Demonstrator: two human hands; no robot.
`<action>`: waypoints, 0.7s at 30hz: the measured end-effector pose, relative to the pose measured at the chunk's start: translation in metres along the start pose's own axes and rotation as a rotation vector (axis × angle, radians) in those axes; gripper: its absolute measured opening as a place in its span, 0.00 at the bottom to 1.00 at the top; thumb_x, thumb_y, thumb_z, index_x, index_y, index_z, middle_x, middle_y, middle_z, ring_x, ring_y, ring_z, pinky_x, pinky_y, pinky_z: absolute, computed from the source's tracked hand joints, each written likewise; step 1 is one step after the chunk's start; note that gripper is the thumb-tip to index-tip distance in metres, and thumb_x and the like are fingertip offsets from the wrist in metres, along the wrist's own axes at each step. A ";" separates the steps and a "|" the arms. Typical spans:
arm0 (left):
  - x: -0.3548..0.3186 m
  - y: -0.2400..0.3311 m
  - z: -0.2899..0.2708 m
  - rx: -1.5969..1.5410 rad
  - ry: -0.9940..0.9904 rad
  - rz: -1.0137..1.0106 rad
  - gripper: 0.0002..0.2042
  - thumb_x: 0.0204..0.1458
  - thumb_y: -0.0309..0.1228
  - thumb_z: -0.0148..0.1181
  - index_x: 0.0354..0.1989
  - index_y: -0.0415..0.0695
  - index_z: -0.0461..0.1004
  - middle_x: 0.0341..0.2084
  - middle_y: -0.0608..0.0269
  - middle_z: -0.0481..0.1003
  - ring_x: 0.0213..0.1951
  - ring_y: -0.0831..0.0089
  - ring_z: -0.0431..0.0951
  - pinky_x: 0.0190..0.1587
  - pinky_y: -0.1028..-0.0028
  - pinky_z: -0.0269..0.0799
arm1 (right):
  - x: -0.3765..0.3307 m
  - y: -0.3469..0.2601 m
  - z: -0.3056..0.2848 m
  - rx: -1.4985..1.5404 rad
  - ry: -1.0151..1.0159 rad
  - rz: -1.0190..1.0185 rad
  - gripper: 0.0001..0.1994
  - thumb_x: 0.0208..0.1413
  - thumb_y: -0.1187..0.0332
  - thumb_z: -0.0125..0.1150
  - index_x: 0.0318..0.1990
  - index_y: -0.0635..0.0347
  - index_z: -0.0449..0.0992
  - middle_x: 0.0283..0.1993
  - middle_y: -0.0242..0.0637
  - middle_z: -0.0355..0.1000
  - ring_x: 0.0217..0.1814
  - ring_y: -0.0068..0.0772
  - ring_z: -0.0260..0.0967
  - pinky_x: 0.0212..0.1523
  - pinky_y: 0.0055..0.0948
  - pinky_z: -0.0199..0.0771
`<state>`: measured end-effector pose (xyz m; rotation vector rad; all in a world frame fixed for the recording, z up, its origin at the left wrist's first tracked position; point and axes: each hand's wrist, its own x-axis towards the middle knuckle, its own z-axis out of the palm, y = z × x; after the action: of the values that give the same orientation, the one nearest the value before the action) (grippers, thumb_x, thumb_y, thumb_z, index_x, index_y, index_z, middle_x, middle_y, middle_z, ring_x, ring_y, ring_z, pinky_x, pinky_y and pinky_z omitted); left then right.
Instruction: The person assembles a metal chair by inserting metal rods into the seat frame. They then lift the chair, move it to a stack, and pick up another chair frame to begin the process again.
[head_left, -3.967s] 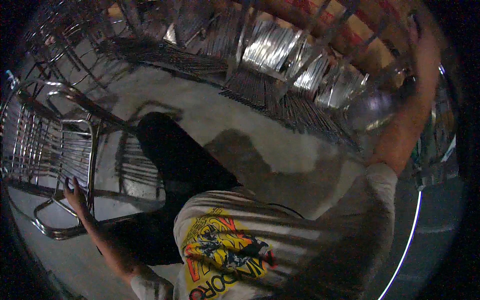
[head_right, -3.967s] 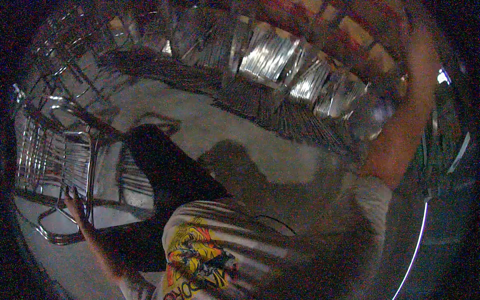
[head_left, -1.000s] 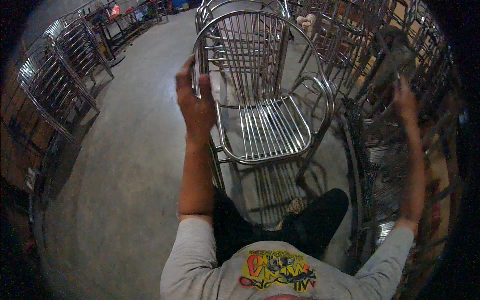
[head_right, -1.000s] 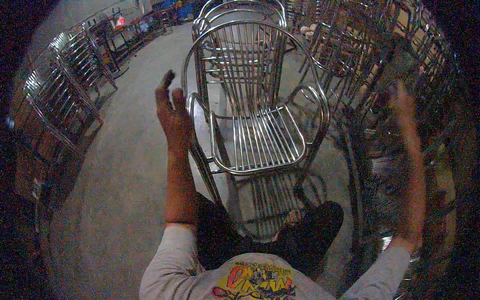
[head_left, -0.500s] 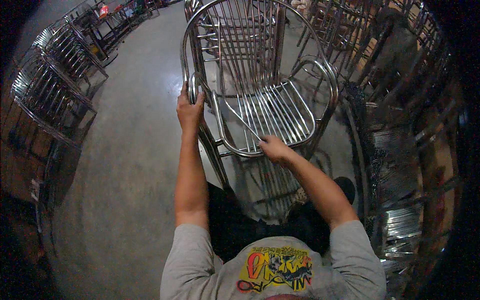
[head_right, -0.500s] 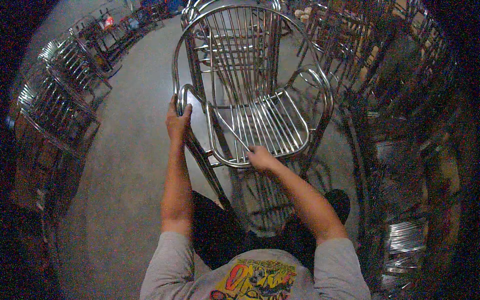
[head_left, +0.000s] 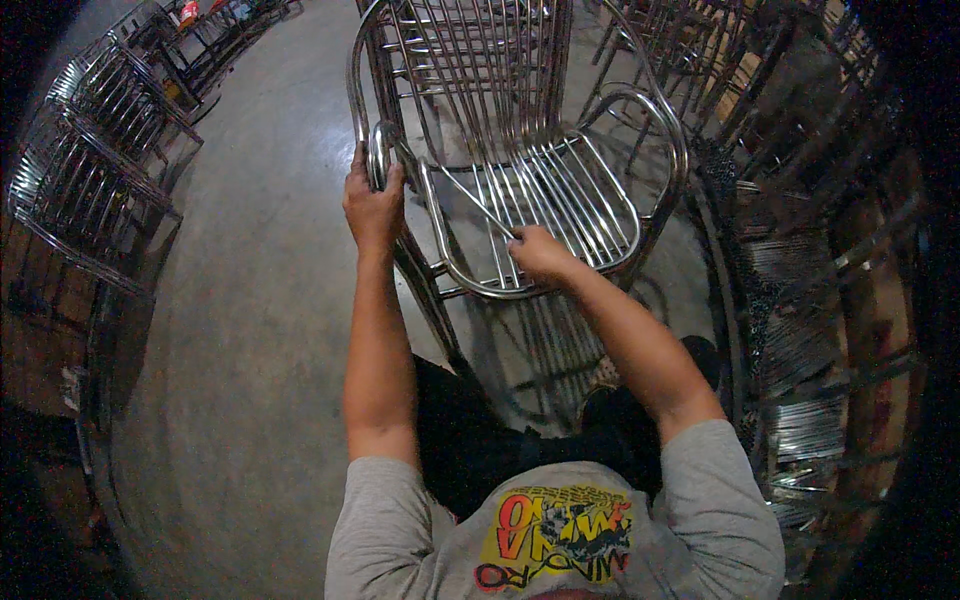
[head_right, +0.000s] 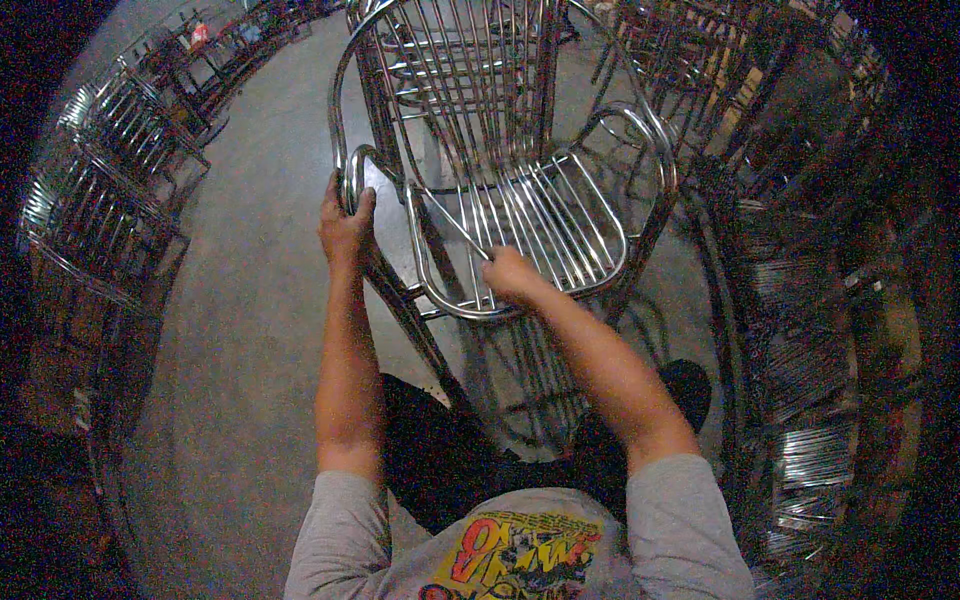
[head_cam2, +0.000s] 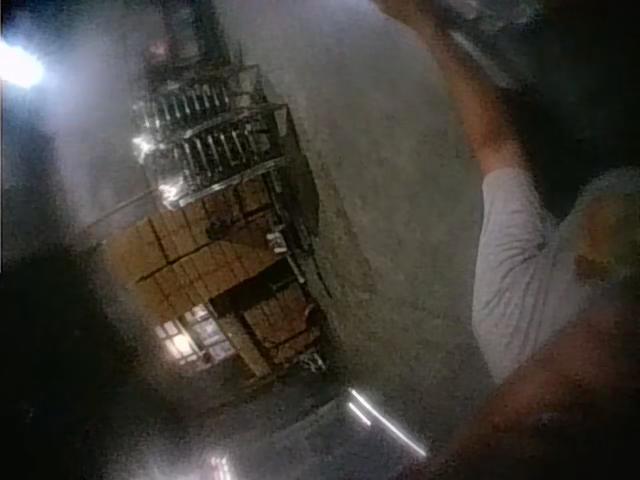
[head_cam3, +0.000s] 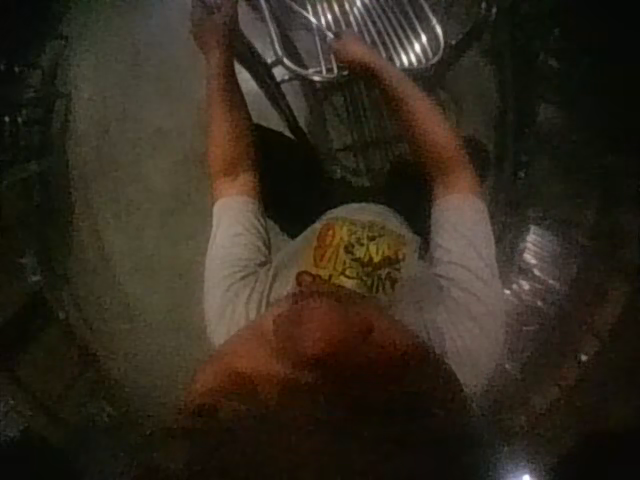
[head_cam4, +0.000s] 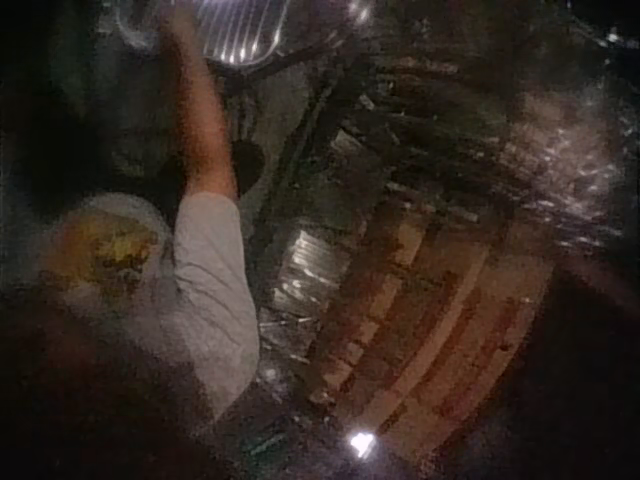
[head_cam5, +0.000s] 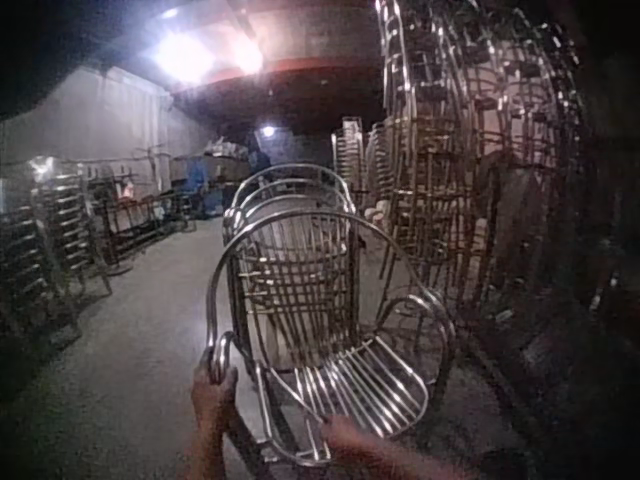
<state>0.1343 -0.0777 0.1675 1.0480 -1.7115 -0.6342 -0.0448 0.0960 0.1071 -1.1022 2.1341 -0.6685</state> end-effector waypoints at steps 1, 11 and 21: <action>0.000 0.000 0.000 0.000 0.003 0.006 0.32 0.48 0.38 0.64 0.62 0.43 0.64 0.48 0.48 0.74 0.47 0.56 0.77 0.52 0.65 0.70 | 0.002 0.000 0.001 0.011 0.015 -0.020 0.21 0.59 0.63 0.51 0.56 0.67 0.70 0.34 0.48 0.75 0.33 0.36 0.73 0.35 0.37 0.72; 0.001 -0.004 0.001 0.016 0.015 0.031 0.31 0.47 0.39 0.64 0.61 0.41 0.65 0.46 0.47 0.75 0.46 0.54 0.77 0.52 0.64 0.69 | 0.010 0.003 -0.004 0.048 0.130 0.046 0.24 0.56 0.62 0.54 0.57 0.67 0.69 0.35 0.49 0.76 0.34 0.40 0.74 0.39 0.38 0.73; -0.007 0.009 0.002 0.520 0.316 0.431 0.21 0.50 0.35 0.60 0.52 0.42 0.70 0.51 0.48 0.71 0.45 0.52 0.75 0.46 0.60 0.71 | 0.049 -0.009 0.061 0.289 0.124 0.094 0.17 0.52 0.65 0.53 0.42 0.73 0.72 0.34 0.48 0.75 0.33 0.40 0.73 0.34 0.39 0.72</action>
<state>0.1306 -0.0679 0.1707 1.0092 -1.7746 0.2565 -0.0173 0.0409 0.0575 -0.8190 2.0944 -0.9864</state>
